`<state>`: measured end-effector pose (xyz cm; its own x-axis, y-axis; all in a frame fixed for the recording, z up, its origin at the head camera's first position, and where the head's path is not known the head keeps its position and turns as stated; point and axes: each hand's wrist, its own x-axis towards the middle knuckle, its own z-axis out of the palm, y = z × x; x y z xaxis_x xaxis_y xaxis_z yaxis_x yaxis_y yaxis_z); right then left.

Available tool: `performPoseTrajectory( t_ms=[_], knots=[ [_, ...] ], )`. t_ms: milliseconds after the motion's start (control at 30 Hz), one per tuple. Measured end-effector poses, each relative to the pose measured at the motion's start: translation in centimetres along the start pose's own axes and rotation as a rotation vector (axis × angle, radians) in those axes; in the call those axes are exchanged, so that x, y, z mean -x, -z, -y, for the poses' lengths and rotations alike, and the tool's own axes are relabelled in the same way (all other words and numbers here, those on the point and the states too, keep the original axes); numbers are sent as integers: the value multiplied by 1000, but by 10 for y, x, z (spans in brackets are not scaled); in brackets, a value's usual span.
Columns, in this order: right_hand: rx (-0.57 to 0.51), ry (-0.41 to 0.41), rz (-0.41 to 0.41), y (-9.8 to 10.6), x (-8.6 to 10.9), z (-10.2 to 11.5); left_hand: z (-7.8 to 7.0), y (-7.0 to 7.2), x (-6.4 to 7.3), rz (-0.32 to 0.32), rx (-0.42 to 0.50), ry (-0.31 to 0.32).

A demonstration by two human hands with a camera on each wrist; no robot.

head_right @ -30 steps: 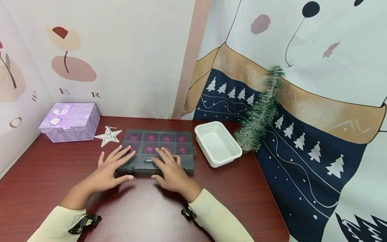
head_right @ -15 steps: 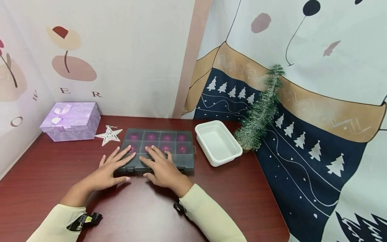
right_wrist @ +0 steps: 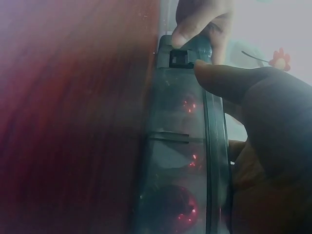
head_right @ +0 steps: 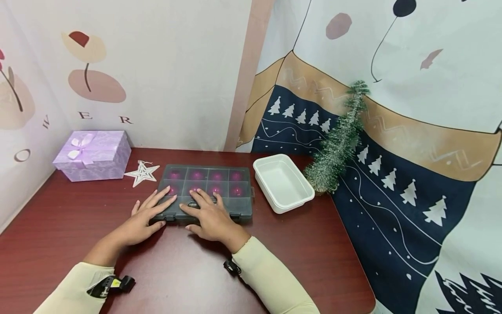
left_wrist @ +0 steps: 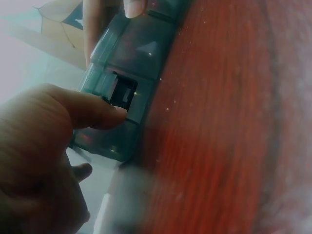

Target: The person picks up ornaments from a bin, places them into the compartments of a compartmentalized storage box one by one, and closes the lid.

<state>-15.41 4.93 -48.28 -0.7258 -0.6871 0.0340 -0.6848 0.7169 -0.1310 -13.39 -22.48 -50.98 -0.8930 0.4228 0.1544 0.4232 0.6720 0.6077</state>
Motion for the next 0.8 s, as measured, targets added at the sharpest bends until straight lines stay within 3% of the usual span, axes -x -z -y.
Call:
performPoseTrajectory(
  t_ms=[300, 800],
  knots=[
    [17, 2, -6, -2, 0, 0, 0, -3, 0, -23, -66, 12],
    [28, -4, 2, -2, -1, 1, 1, 1, 0, -5, -57, -22]
  ],
)
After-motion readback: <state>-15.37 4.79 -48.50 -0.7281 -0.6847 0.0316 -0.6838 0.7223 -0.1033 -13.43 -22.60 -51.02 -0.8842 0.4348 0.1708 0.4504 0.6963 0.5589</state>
